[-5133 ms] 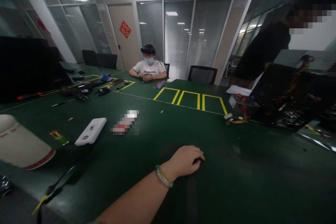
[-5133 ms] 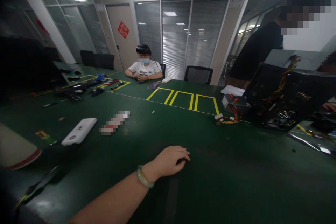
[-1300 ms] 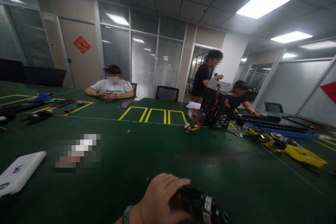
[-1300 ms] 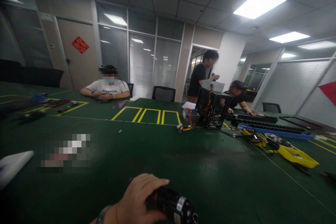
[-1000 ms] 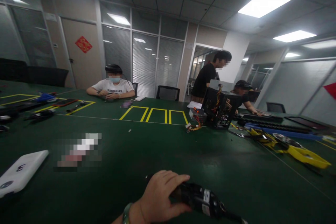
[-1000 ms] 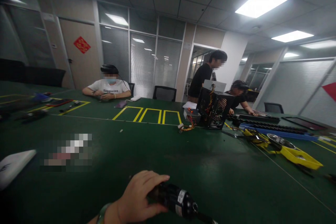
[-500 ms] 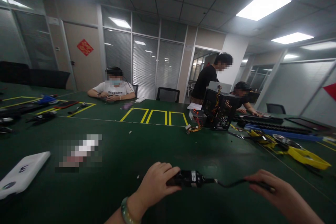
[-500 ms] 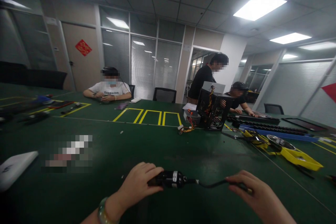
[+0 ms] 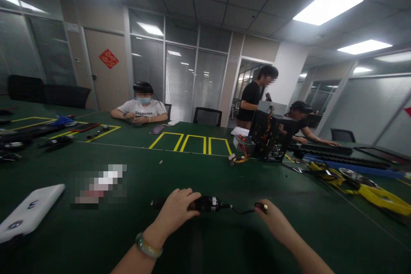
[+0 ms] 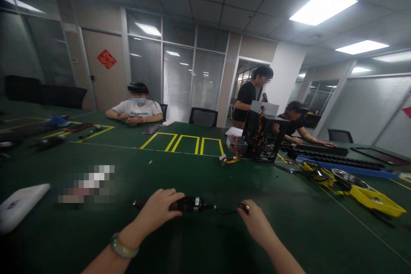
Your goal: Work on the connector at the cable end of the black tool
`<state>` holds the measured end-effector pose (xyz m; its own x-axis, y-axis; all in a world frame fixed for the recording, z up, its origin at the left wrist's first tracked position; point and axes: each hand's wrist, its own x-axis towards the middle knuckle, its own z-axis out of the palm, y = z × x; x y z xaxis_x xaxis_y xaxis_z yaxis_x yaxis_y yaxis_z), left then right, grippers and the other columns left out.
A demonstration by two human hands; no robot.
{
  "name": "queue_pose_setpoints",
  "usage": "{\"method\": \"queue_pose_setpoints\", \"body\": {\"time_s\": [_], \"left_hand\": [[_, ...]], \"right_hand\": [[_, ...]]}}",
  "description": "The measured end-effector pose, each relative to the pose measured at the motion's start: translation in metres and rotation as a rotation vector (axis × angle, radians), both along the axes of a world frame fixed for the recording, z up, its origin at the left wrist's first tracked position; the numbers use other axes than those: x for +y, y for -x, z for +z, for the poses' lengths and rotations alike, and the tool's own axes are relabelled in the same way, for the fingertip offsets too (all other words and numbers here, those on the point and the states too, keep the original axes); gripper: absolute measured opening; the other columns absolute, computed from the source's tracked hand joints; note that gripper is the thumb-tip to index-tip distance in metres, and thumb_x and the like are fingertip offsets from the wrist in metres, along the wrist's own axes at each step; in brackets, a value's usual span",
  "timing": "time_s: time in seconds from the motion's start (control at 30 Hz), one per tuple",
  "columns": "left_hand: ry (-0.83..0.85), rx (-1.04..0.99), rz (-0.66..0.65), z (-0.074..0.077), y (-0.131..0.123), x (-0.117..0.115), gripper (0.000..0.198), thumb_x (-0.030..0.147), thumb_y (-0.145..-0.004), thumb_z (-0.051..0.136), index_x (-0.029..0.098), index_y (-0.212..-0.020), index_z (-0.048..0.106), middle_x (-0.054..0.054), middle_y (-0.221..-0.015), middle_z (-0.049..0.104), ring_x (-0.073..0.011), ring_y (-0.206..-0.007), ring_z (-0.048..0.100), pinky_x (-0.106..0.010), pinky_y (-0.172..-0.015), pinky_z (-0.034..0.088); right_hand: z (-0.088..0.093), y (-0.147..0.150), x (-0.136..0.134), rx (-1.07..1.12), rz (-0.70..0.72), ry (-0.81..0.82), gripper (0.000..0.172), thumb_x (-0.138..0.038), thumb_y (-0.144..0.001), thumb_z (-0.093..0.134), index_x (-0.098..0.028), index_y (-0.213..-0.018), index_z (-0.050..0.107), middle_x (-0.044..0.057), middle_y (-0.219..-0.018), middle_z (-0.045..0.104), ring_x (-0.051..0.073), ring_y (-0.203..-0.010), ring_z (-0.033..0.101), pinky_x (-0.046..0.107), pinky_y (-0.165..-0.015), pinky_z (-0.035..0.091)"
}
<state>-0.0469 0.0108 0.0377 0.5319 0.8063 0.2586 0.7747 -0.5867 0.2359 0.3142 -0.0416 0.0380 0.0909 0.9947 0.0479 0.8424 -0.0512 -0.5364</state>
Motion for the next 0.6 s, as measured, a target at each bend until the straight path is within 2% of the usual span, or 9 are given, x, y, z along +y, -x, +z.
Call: {"method": "queue_pose_setpoints", "body": {"time_s": [0.1,0.23,0.4,0.6], "left_hand": [[0.018,0.007,0.027,-0.005,0.006,0.006,0.037,0.045,-0.086,0.062,0.029,-0.119,0.058,-0.004,-0.107,0.058,-0.0222,-0.097,0.056,-0.035,-0.083,0.039],[0.037,0.001,0.048,-0.012,0.012,0.013,0.038,0.044,-0.085,0.064,0.03,-0.12,0.058,-0.004,-0.109,0.058,-0.023,-0.1,0.056,-0.036,-0.086,0.039],[0.053,0.012,0.055,-0.015,0.014,0.017,0.039,0.044,-0.085,0.064,0.031,-0.121,0.057,-0.002,-0.11,0.058,-0.022,-0.1,0.056,-0.035,-0.087,0.039],[0.062,0.012,0.061,-0.016,0.014,0.018,0.038,0.045,-0.085,0.063,0.031,-0.121,0.057,-0.002,-0.109,0.057,-0.0221,-0.1,0.056,-0.034,-0.085,0.039]], "right_hand": [[-0.01,0.014,0.013,-0.077,0.036,-0.019,0.024,-0.03,-0.091,0.048,-0.016,-0.098,0.066,0.011,-0.102,0.066,0.023,-0.095,0.061,0.029,-0.08,0.044],[-0.014,0.026,0.023,-0.081,0.137,0.001,0.027,-0.032,-0.094,0.045,-0.019,-0.094,0.068,0.008,-0.103,0.064,0.022,-0.096,0.059,0.029,-0.081,0.043],[-0.007,0.036,0.027,-0.052,0.231,0.077,0.029,-0.033,-0.095,0.045,-0.02,-0.092,0.071,0.005,-0.101,0.065,0.02,-0.094,0.059,0.028,-0.078,0.042],[0.01,0.049,0.026,-0.076,0.317,0.193,0.019,-0.031,-0.091,0.053,-0.022,-0.095,0.07,0.003,-0.092,0.07,0.018,-0.082,0.063,0.025,-0.064,0.039]]}}
